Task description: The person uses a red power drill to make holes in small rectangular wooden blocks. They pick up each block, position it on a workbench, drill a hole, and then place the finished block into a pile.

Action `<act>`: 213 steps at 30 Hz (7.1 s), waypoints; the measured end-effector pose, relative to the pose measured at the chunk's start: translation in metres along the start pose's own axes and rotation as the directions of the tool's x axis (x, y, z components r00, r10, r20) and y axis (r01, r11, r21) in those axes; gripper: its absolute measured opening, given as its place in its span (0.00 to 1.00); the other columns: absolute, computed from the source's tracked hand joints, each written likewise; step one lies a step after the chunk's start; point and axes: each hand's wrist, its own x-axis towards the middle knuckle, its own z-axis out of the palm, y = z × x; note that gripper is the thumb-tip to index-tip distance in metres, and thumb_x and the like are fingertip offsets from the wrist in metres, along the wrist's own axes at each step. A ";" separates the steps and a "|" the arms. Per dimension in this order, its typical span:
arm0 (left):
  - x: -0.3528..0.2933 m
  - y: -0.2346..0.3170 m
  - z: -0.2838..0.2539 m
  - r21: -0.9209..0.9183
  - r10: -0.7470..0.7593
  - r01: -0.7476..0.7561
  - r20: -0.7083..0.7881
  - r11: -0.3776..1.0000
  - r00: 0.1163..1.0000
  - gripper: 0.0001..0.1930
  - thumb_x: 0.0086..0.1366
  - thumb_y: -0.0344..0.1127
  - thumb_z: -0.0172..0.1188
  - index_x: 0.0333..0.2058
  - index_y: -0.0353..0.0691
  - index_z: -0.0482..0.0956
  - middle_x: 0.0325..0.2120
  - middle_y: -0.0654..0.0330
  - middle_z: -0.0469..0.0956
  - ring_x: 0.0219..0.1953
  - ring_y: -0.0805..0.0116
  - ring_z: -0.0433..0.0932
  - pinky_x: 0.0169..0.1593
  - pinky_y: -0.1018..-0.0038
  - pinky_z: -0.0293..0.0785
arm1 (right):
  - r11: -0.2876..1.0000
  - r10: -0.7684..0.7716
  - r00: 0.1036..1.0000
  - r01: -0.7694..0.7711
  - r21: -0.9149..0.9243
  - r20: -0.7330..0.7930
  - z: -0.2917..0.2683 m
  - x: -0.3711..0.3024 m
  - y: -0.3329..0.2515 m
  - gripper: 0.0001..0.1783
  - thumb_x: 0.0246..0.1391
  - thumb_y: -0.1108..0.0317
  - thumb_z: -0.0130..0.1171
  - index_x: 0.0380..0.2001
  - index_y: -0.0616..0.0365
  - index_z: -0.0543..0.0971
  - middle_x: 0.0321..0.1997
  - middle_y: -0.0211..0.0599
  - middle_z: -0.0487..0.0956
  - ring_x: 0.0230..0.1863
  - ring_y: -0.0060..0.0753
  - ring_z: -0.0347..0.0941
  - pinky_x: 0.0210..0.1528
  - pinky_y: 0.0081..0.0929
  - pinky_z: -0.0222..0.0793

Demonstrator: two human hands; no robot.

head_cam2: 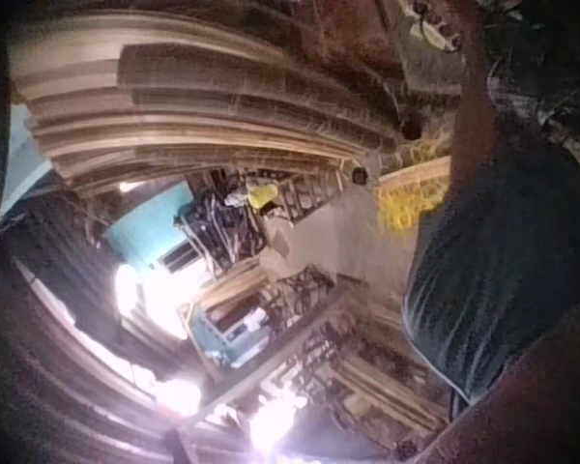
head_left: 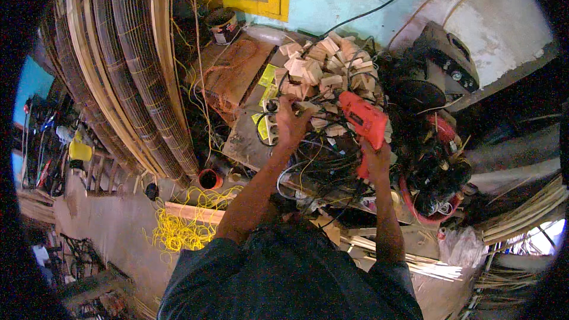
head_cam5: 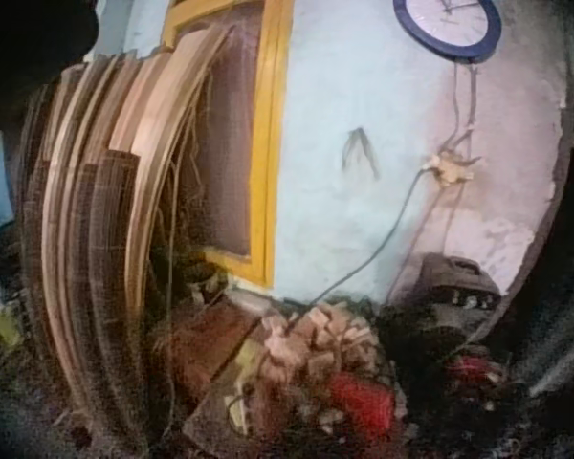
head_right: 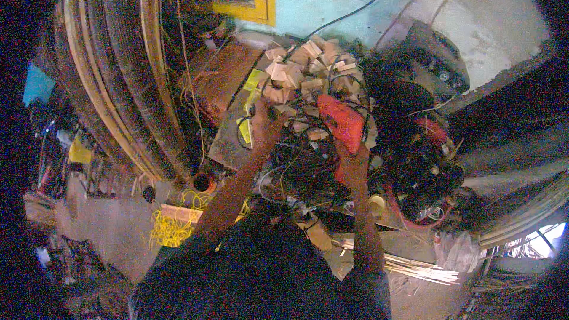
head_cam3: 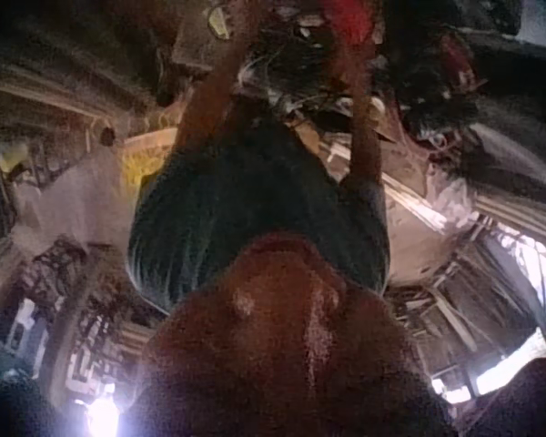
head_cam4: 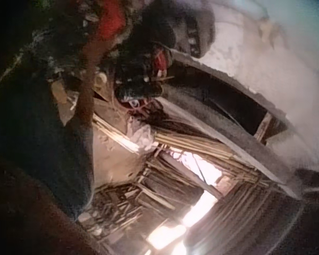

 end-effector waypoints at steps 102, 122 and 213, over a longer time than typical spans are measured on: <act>-0.110 -0.132 -0.170 0.653 -0.302 0.114 0.183 0.749 0.936 0.39 0.61 0.50 0.55 0.65 0.34 0.53 0.68 0.53 0.46 0.71 0.58 0.43 0.70 0.60 0.38 | 0.798 0.316 0.657 0.207 -0.567 0.685 0.217 -0.014 -0.240 0.12 0.55 0.68 0.59 0.39 0.62 0.73 0.24 0.27 0.74 0.19 0.18 0.68 0.21 0.21 0.64; -0.110 -0.134 -0.167 0.738 -0.342 0.099 0.187 0.668 0.921 0.37 0.62 0.53 0.51 0.65 0.40 0.55 0.69 0.59 0.45 0.71 0.63 0.42 0.70 0.56 0.35 | 0.543 0.367 0.455 0.603 -0.584 0.811 0.269 0.018 -0.279 0.16 0.52 0.66 0.61 0.42 0.63 0.73 0.36 0.41 0.77 0.37 0.33 0.74 0.44 0.32 0.70; -0.002 -0.238 -0.169 0.494 -0.290 0.076 0.374 0.866 0.881 0.19 0.56 0.40 0.63 0.44 0.37 0.75 0.35 0.43 0.79 0.35 0.51 0.80 0.34 0.61 0.77 | 0.814 0.134 0.820 0.229 -0.534 0.556 0.134 -0.050 -0.260 0.16 0.52 0.63 0.60 0.42 0.61 0.76 0.25 0.31 0.77 0.25 0.24 0.71 0.30 0.28 0.67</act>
